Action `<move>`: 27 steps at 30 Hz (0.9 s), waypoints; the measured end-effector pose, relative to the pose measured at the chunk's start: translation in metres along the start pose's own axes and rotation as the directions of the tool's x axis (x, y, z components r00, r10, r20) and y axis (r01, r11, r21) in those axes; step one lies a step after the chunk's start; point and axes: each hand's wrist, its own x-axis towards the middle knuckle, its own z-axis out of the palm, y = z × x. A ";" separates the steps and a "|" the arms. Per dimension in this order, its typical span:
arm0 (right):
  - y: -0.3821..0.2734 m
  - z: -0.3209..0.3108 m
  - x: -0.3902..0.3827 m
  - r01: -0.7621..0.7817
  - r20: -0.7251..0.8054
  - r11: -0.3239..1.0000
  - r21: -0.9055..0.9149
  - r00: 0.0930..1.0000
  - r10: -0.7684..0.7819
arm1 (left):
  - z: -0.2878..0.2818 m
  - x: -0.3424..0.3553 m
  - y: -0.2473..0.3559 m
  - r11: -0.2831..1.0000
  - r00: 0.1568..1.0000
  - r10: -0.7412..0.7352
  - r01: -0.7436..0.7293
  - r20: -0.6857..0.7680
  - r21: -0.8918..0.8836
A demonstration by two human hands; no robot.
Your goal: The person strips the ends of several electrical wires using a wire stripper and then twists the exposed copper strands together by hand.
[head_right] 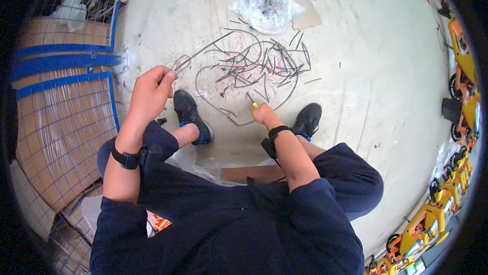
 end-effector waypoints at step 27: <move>-0.127 -0.236 -0.285 0.345 0.098 0.528 0.776 0.761 -0.641 | 0.003 -0.073 0.076 0.827 0.853 0.520 -0.515 -0.040 -0.225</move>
